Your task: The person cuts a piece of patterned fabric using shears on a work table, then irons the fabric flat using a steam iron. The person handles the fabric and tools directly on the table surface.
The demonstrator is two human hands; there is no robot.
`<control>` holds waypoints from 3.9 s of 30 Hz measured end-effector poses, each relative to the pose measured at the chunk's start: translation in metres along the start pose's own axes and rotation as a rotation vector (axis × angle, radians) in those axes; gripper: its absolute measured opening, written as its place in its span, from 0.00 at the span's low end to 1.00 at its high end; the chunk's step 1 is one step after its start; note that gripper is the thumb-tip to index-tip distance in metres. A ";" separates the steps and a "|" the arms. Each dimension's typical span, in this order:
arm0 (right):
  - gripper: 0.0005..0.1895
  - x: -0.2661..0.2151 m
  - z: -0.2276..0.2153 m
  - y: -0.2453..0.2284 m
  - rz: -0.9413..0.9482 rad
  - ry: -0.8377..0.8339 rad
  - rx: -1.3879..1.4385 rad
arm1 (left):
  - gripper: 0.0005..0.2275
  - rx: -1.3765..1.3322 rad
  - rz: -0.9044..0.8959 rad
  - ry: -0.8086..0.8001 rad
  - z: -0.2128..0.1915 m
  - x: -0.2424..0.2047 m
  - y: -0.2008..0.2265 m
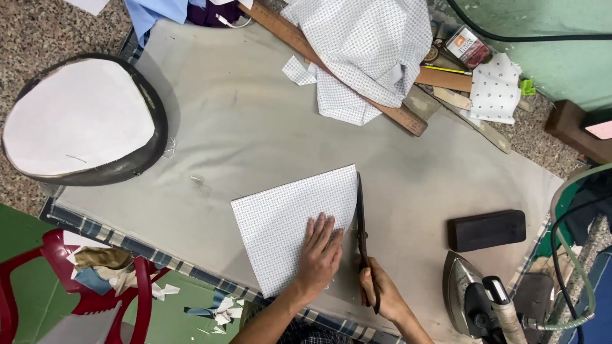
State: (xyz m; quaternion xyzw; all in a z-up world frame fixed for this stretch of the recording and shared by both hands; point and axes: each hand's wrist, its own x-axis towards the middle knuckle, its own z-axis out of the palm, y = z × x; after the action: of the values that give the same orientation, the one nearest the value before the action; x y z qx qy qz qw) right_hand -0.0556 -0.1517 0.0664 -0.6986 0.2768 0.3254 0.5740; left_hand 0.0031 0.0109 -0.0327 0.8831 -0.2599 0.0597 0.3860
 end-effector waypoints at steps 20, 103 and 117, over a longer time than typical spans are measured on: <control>0.32 0.003 0.007 -0.012 0.104 0.075 -0.170 | 0.17 -0.041 -0.006 0.026 0.002 -0.001 -0.001; 0.27 0.012 -0.030 0.006 -0.053 0.176 -0.076 | 0.10 0.010 0.044 0.060 -0.007 0.009 0.005; 0.40 -0.057 -0.045 0.031 0.081 0.517 -0.301 | 0.34 0.284 -0.267 -0.350 -0.043 0.122 -0.053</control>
State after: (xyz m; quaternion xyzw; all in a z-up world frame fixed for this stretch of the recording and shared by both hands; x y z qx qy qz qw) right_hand -0.1093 -0.2013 0.0974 -0.8239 0.3898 0.1968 0.3612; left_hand 0.1385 0.0218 -0.0002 0.9518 -0.1930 -0.1093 0.2117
